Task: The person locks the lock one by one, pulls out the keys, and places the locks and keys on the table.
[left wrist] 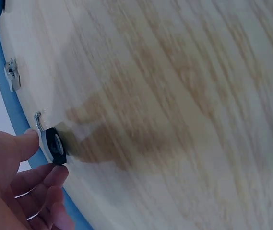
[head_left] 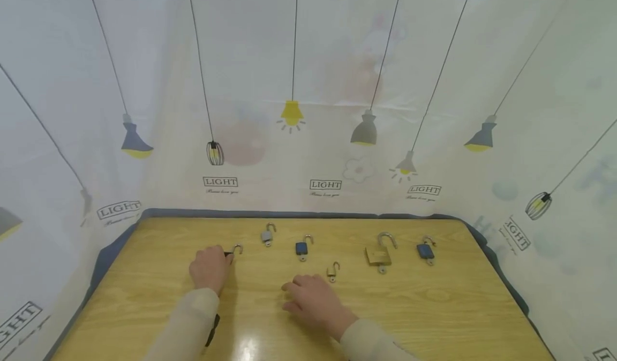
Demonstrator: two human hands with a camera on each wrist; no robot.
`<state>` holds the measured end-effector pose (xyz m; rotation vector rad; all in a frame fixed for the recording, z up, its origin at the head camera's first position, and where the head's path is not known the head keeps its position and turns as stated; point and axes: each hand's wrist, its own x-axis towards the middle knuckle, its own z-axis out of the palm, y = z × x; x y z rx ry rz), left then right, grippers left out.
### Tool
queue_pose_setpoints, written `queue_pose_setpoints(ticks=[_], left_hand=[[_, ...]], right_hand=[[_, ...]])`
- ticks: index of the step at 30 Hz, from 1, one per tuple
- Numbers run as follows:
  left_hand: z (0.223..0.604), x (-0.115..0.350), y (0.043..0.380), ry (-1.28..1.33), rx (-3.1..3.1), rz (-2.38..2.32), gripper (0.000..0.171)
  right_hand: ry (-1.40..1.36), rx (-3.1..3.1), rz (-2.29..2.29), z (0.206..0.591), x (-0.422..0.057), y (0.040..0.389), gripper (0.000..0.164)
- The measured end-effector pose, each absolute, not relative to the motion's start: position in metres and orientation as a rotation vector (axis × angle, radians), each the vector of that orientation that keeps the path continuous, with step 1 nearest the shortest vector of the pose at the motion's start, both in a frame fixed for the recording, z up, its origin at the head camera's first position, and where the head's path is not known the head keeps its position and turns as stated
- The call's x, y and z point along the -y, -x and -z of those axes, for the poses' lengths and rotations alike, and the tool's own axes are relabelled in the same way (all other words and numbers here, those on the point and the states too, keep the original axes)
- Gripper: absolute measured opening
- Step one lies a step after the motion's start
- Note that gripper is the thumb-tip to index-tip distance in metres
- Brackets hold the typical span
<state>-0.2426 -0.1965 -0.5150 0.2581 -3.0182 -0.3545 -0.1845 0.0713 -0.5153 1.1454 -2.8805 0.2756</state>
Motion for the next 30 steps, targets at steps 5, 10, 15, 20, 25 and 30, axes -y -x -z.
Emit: queue_pose_setpoints(ticks=[5, 10, 15, 20, 25, 30], left_hand=[[0.522, 0.197, 0.245, -0.279, 2.983, 0.331, 0.040], [0.521, 0.196, 0.245, -0.298, 3.001, 0.362, 0.040], [0.514, 0.196, 0.244, -0.372, 3.082, 0.534, 0.039], [0.506, 0.197, 0.242, -0.429, 3.147, 0.690, 0.036], [0.500, 0.198, 0.237, -0.416, 3.163, 0.843, 0.037], [0.505, 0.201, 0.238, -0.434, 3.135, 1.015, 0.046]], right_hand=[[-1.142, 2.883, -0.284, 0.517, -0.068, 0.182, 0.036], [-1.135, 2.887, -0.303, 0.518, -0.070, 0.181, 0.034], [-1.125, 2.935, -0.339, 0.518, -0.070, 0.180, 0.034], [-1.120, 2.965, -0.359, 0.518, -0.068, 0.180, 0.034], [-1.111, 2.969, -0.393, 0.519, -0.068, 0.177, 0.033], [-1.114, 2.952, -0.417, 0.518, -0.068, 0.173, 0.031]])
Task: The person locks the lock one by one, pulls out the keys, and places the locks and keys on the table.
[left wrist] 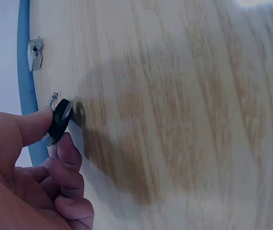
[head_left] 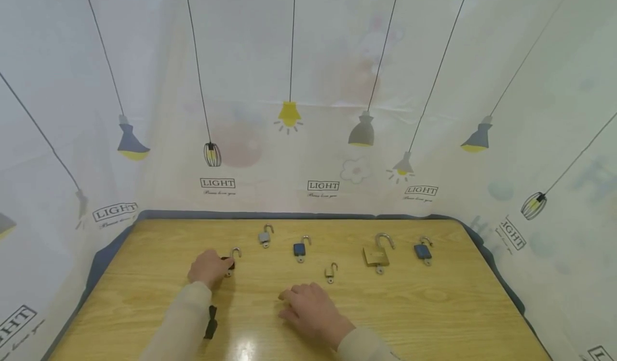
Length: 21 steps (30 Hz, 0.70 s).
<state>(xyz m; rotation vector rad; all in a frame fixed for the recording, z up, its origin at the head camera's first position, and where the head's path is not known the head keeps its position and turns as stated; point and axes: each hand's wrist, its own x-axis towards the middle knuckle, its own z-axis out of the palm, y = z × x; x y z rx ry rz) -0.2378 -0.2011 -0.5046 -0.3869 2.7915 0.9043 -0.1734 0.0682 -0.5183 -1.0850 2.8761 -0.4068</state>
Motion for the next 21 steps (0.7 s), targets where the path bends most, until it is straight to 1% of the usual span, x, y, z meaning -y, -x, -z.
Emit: queue_pose_setpoints(ticks=[4, 8, 13, 17, 21], left_hand=[[0.511, 0.201, 0.239, 0.399, -2.702, -1.090, 0.041], [0.516, 0.195, 0.240, 0.372, -2.575, -1.332, 0.048], [0.509, 0.178, 0.232, 0.272, -2.476, -1.521, 0.030], [0.501, 0.161, 0.224, 0.208, -2.440, -1.558, 0.036], [0.499, 0.144, 0.217, 0.156, -2.397, -1.617, 0.029]], right_hand=[[1.079, -2.885, 0.425, 0.517, -0.067, 0.173, 0.030], [1.077, -2.907, 0.437, 0.516, -0.068, 0.174, 0.028], [1.036, -2.915, 0.458, 0.516, -0.069, 0.173, 0.027], [0.966, -2.915, 0.528, 0.516, -0.070, 0.174, 0.026], [0.881, -2.911, 0.608, 0.515, -0.075, 0.177, 0.025]])
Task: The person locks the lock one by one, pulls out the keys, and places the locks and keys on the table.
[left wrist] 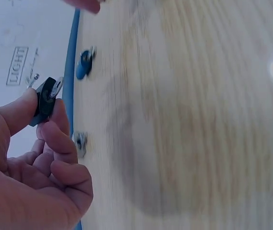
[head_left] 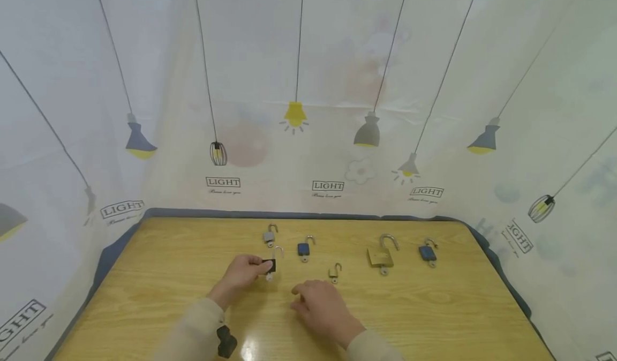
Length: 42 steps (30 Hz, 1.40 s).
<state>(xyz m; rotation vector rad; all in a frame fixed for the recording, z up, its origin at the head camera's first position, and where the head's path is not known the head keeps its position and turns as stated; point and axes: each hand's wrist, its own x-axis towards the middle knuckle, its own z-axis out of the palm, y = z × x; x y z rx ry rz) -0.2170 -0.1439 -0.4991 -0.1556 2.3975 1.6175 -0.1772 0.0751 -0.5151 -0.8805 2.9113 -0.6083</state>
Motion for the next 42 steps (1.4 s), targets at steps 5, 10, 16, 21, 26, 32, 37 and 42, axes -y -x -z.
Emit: queue_pose_setpoints(ticks=[5, 10, 16, 21, 26, 32, 37, 42], left_hand=[[0.501, 0.127, 0.206, 0.069, -2.324, -1.689, 0.027], [0.504, 0.115, 0.198, 0.005, -2.261, -1.688, 0.032], [0.508, 0.104, 0.195, -0.088, -2.222, -1.685, 0.031], [0.510, 0.096, 0.192, -0.142, -2.216, -1.693, 0.031], [0.510, 0.092, 0.190, -0.194, -2.193, -1.704, 0.032], [0.510, 0.090, 0.189, -0.216, -2.157, -1.684, 0.034], [0.509, 0.090, 0.188, -0.222, -2.156, -1.688, 0.032], [0.507, 0.088, 0.186, -0.221, -2.139, -1.705, 0.031]], right_hand=[[0.773, -2.926, 0.693, 0.509, -0.091, 0.182, 0.023], [0.718, -3.011, 0.728, 0.501, -0.109, 0.191, 0.021], [0.721, -3.038, 0.773, 0.494, -0.117, 0.205, 0.023], [0.698, -2.888, 1.020, 0.491, -0.122, 0.213, 0.027], [0.699, -2.757, 1.194, 0.490, -0.126, 0.216, 0.026], [0.707, -2.530, 1.366, 0.488, -0.127, 0.216, 0.026], [0.703, -2.426, 1.428, 0.484, -0.126, 0.215, 0.026], [0.704, -2.447, 1.436, 0.483, -0.124, 0.214, 0.018]])
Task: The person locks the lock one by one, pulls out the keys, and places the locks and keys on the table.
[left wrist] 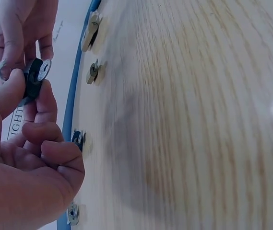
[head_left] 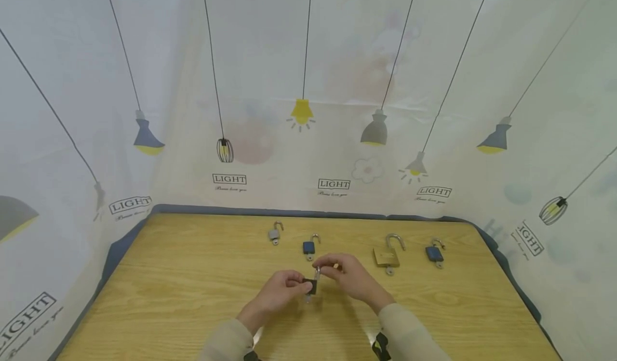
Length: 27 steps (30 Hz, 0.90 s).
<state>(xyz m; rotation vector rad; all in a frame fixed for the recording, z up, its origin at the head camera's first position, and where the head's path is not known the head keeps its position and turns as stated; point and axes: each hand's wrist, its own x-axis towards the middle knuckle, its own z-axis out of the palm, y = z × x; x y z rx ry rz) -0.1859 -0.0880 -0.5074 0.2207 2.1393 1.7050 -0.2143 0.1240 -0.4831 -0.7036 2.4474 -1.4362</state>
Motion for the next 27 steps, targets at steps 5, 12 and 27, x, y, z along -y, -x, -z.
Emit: queue_pose_setpoints(ticks=[5, 12, 27], left_hand=[[0.508, 0.082, 0.186, -0.246, -2.115, -1.742, 0.027], [0.513, 0.078, 0.185, -0.257, -2.133, -1.744, 0.026], [0.517, 0.070, 0.180, -0.142, -2.259, -1.742, 0.026]], right_hand=[[0.717, -2.543, 1.432, 0.489, -0.121, 0.216, 0.010], [0.644, -2.585, 1.460, 0.489, -0.116, 0.213, 0.008], [0.585, -2.606, 1.464, 0.486, -0.112, 0.212, 0.004]])
